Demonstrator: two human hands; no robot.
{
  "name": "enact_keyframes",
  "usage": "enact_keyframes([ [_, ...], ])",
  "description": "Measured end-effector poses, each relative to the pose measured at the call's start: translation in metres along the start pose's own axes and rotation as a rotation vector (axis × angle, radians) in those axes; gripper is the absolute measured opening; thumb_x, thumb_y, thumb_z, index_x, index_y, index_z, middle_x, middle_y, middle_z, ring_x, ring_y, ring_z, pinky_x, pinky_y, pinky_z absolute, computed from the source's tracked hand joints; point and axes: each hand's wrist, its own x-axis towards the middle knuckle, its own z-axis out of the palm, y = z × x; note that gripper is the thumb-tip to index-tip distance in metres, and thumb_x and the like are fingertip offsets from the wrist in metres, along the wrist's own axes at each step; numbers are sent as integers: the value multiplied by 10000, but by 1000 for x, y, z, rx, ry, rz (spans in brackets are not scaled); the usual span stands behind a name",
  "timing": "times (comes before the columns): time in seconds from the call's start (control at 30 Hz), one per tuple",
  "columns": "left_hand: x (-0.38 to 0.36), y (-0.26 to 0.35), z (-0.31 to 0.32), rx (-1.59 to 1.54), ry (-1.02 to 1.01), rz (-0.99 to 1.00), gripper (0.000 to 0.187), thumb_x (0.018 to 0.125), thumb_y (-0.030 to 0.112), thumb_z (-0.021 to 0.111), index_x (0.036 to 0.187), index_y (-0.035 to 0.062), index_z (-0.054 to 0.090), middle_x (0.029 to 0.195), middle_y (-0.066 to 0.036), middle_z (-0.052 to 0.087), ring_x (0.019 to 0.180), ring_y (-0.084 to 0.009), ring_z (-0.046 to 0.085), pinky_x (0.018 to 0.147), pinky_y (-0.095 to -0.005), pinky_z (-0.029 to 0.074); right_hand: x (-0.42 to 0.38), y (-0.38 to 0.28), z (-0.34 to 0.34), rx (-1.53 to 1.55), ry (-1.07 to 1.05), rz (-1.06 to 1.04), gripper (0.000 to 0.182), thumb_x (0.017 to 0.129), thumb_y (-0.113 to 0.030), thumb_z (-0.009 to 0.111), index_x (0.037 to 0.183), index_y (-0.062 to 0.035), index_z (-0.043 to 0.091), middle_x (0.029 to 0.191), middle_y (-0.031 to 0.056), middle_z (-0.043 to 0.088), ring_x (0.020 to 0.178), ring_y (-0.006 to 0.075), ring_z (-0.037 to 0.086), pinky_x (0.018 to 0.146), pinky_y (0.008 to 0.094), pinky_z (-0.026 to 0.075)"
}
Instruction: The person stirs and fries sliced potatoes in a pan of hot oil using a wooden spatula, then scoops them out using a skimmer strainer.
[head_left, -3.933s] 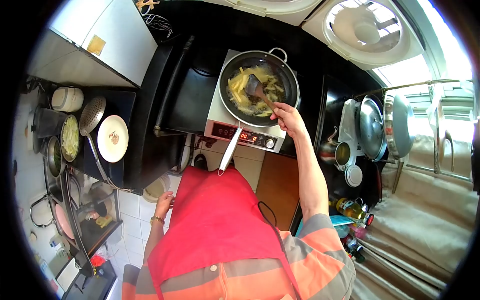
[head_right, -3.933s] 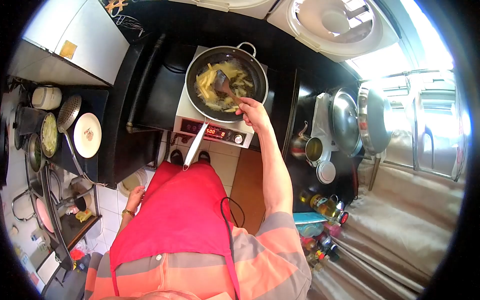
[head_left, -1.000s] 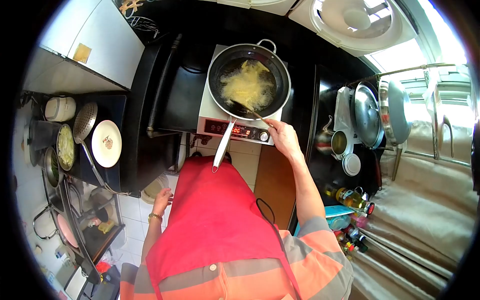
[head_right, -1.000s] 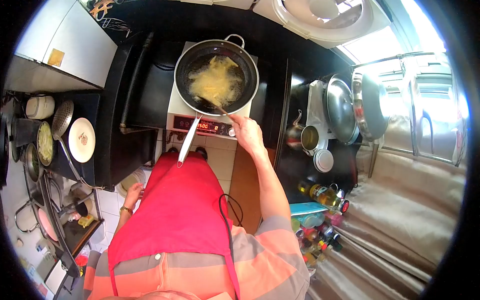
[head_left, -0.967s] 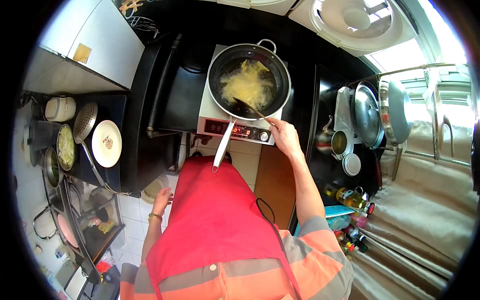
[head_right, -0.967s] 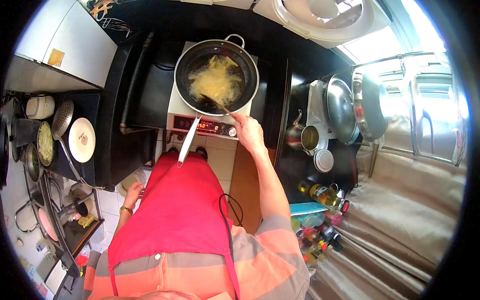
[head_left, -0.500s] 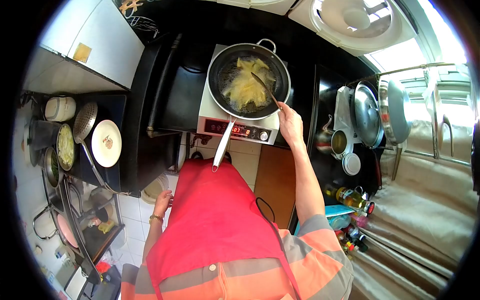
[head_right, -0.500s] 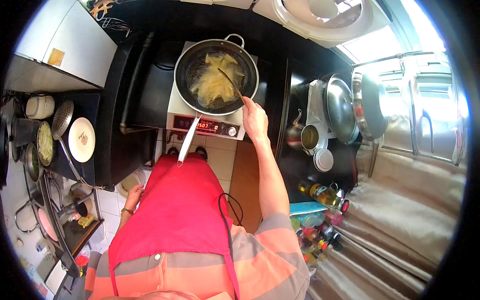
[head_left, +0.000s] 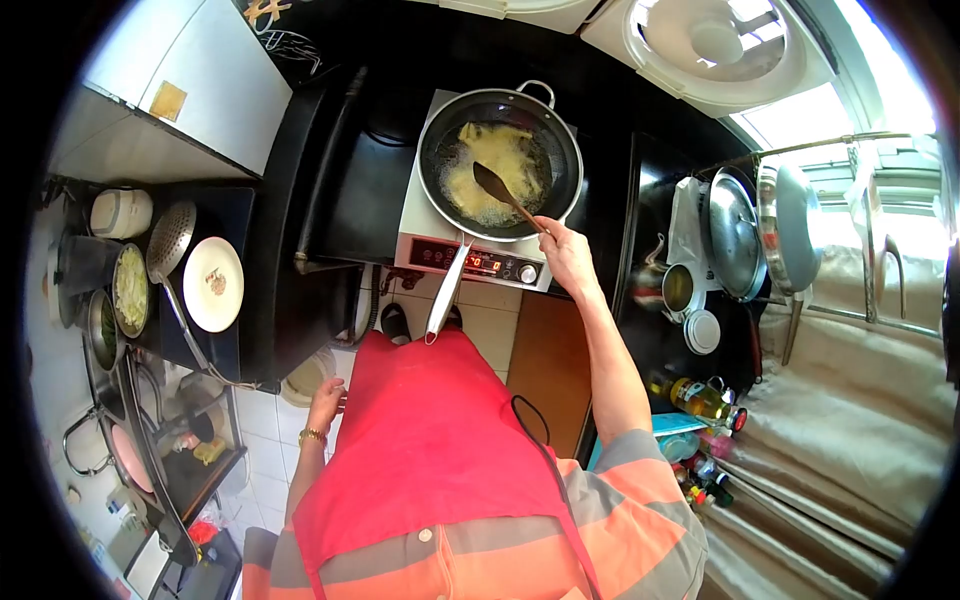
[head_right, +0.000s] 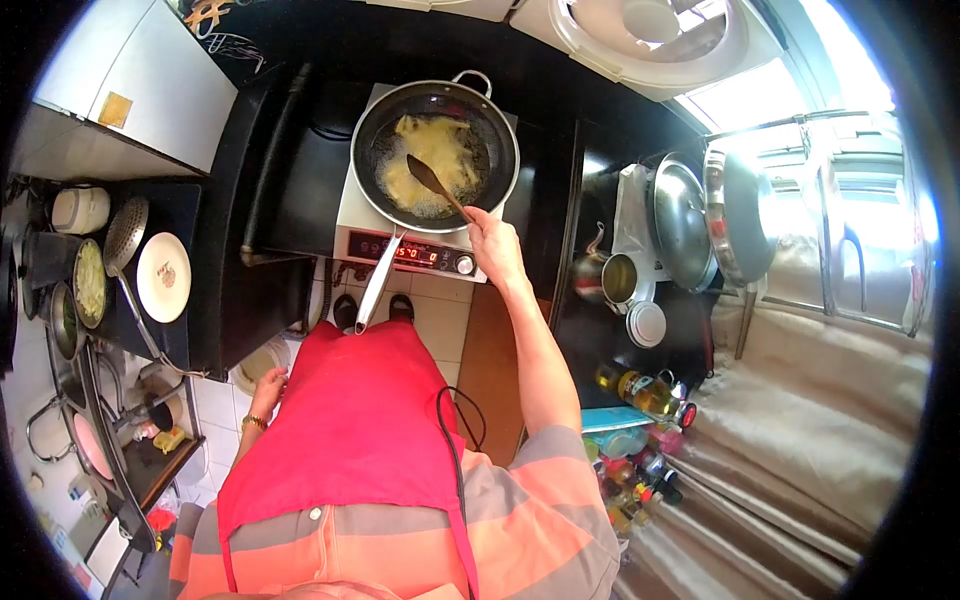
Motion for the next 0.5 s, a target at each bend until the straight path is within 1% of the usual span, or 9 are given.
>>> enact_keyframes([
  [0.07,-1,-3,0,-12,-2,-19,393,994,166,582,1365,39,597,1026,-85,719,842,-167,693,713,-306,538,5,3,1,-77,50,-19,370,975,-138,587,1310,-19,689,860,182,740,820,265,737,800,372,566],
  [0.1,-2,-3,-1,-10,-2,-19,393,994,166,582,1365,39,597,1026,-85,719,842,-167,693,713,-306,538,7,-1,-1,-108,67,-19,361,977,-137,587,1305,-30,694,890,199,748,843,287,745,807,385,566],
  [0.13,-2,-1,-2,-4,5,-15,391,994,167,583,1363,39,600,1037,-87,720,843,-167,694,713,-306,538,7,-6,-5,-107,69,-19,361,977,-137,587,1305,-30,694,890,199,748,843,287,745,807,385,566],
  [0.2,-2,-1,-4,0,14,-10,390,994,169,584,1361,39,603,1048,-90,721,844,-167,694,713,-305,539,9,-13,-14,-97,69,87,346,979,-140,582,1286,-27,694,1145,270,719,1117,412,693,967,464,546],
  [0.27,0,-2,-7,-50,12,16,393,1000,176,576,1368,41,598,1070,-94,722,850,-167,697,718,-306,540,10,-6,-21,-75,131,97,343,978,-134,591,1291,-35,691,1131,269,722,1107,409,699,951,465,549],
  [0.33,-3,0,-7,-61,17,16,390,1004,180,568,1367,41,598,1073,-93,721,853,-169,698,718,-304,541,13,11,-23,-77,194,47,371,982,-141,581,1322,-39,686,858,163,742,787,225,722,761,362,556],
  [0.37,-4,2,-6,-69,19,18,387,1009,184,560,1367,42,599,1075,-91,719,856,-170,699,719,-302,542,12,16,-26,-86,204,60,375,986,-144,571,1326,-35,686,824,133,725,762,188,695,744,339,546],
  [0.5,-4,0,-4,-48,7,22,378,1013,183,556,1359,40,601,1065,-86,720,857,-169,698,717,-299,542,3,17,-34,-44,233,93,388,992,-150,565,1346,-37,677,860,136,738,790,193,704,747,334,543],
])
